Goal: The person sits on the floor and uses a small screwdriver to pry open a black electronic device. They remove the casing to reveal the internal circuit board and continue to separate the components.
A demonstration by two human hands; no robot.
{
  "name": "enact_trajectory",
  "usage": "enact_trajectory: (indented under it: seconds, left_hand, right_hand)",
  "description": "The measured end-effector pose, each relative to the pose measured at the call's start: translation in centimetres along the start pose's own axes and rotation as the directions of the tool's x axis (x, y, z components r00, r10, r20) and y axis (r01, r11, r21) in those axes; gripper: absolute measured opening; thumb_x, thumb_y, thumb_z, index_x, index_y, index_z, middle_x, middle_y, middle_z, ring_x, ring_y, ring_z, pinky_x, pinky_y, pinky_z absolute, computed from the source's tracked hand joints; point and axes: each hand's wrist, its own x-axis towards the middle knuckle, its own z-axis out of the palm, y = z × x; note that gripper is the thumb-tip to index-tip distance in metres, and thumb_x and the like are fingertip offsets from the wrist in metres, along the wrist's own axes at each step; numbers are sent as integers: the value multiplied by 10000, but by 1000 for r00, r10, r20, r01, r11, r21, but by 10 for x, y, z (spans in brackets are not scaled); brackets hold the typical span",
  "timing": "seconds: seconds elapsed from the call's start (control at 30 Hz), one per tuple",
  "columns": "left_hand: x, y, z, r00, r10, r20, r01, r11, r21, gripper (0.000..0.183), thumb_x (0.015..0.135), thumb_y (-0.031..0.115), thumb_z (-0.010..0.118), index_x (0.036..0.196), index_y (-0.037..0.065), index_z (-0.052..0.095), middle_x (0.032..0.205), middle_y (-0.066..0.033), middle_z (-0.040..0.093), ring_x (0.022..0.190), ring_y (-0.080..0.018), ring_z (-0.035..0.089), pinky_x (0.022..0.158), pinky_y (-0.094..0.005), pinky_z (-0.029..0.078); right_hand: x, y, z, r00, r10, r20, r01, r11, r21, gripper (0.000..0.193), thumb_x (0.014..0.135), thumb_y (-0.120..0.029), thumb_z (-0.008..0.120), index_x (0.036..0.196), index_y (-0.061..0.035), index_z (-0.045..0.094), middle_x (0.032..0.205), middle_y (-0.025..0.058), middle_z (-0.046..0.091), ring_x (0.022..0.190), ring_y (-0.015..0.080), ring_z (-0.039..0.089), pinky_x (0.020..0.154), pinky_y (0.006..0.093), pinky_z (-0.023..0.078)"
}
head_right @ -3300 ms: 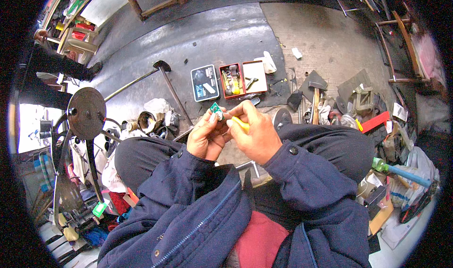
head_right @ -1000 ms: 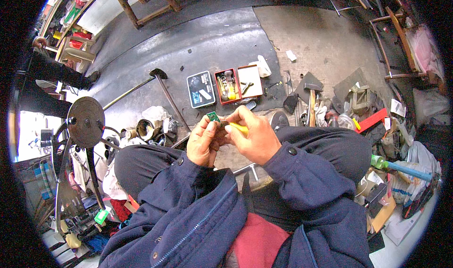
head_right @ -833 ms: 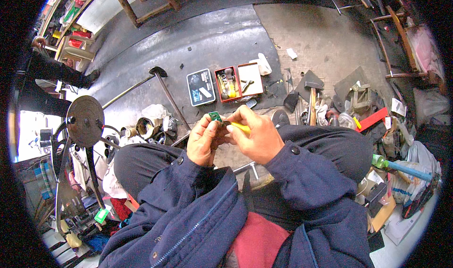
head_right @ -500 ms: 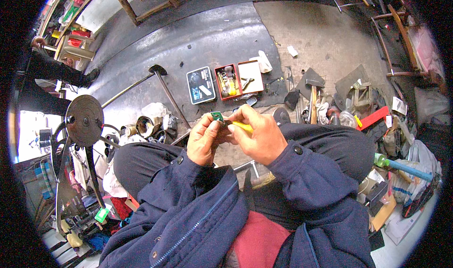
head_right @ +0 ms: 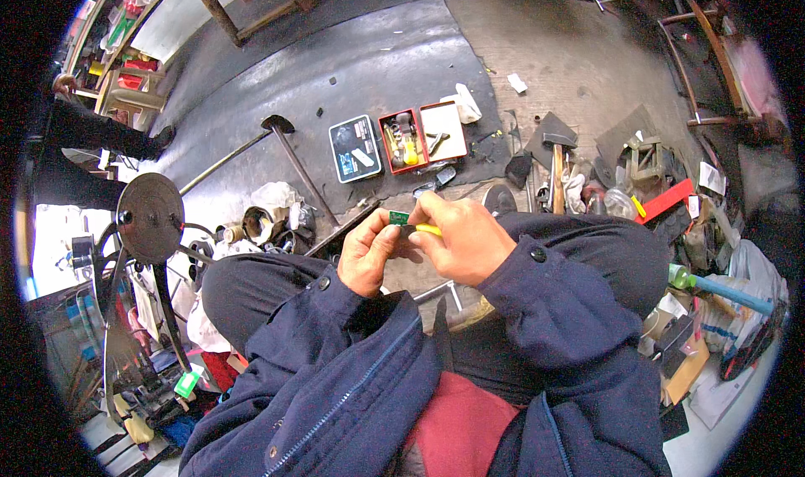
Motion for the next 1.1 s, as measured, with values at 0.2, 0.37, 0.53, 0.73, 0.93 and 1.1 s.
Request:
enact_trajectory:
  seconds: [0.2, 0.37, 0.53, 0.73, 0.93, 1.1]
  left_hand:
    - [4, 2, 1, 1000, -9, 11, 10, 998, -58, 203, 1088, 163, 470, 1175, 9, 567, 1047, -95, 693, 910, -192, 713, 791, -340, 593]
    - [4, 3, 5, 1000, 4, -6, -5, 993, -119, 247, 1063, 217, 532, 1203, 18, 495, 1096, -117, 661, 912, -232, 712, 811, -392, 609]
    - [4, 4, 2, 1000, 1, 29, 2, 994, -110, 190, 1060, 193, 533, 1152, 29, 503, 1062, -113, 661, 895, -232, 710, 806, -395, 612]
    - [4, 2, -2, 999, -9, 44, 13, 997, -83, 141, 1083, 157, 483, 1124, 25, 511, 1036, -118, 692, 904, -228, 718, 798, -360, 599]
    - [7, 0, -6, 1000, -15, 6, 15, 998, -67, 171, 1066, 196, 528, 1121, 34, 532, 1009, -109, 688, 864, -225, 712, 788, -382, 610]
    - [11, -2, -12, 997, -69, -39, 61, 984, -166, 213, 1046, 231, 574, 1149, 45, 555, 1047, -153, 728, 938, -291, 737, 777, -408, 617]
  right_hand:
    - [1, 5, -2, 999, 47, -16, -45, 994, 97, 195, 872, -85, 711, 990, 10, 587, 821, 211, 696, 781, 351, 720, 683, 412, 545]
    - [1, 3, -10, 990, 133, 38, -138, 978, 157, 207, 864, -120, 720, 969, 6, 594, 808, 208, 703, 778, 351, 724, 682, 427, 547]
    - [-1, 2, -11, 988, 136, 70, -146, 977, 154, 213, 865, -119, 716, 973, 11, 586, 831, 217, 707, 782, 341, 726, 677, 419, 546]
    - [-2, 7, -6, 995, 91, 39, -97, 976, 195, 260, 864, -104, 716, 1034, -1, 548, 826, 208, 700, 784, 339, 726, 681, 410, 542]
    - [-2, 6, 1, 998, 68, -15, -65, 984, 168, 223, 913, -46, 696, 1052, 11, 532, 771, 165, 705, 709, 178, 698, 647, 322, 523]
    - [1, 13, -7, 984, 180, 1, -171, 936, 309, 274, 870, -84, 722, 1096, 15, 604, 884, 164, 728, 801, 209, 711, 725, 340, 544]
